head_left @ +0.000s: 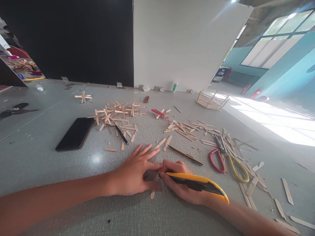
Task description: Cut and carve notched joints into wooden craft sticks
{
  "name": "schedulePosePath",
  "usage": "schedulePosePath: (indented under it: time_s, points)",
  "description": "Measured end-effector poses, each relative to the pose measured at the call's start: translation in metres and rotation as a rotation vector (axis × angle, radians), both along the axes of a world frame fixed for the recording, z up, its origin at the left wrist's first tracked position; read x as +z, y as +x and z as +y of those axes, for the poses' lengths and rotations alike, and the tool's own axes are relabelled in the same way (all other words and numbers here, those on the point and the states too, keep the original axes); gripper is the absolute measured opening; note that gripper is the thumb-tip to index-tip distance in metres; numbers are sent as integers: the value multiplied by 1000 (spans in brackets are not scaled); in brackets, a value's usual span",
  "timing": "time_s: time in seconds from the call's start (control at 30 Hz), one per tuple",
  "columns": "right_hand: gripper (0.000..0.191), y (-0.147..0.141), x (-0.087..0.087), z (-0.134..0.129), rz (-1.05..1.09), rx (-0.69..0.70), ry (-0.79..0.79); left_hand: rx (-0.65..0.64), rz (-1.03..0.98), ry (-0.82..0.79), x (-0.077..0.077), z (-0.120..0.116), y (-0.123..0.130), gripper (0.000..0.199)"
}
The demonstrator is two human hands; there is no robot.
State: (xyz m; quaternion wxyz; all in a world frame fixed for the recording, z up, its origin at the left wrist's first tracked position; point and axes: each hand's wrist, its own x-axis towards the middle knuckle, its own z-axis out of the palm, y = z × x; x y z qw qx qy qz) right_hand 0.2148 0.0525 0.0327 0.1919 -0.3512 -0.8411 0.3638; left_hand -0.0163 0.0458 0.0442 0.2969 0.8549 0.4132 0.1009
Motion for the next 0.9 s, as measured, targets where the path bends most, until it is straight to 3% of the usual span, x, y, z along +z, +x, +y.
schedulePosePath:
  time_s: [0.33,0.9]
  points:
    - [25,-4,5,0,-9,-54,-19,21,-19,-16,1,0,1,39]
    - [24,-3,-4,1,-22,-44,18,-11,-43,13,-3,0,-2,41]
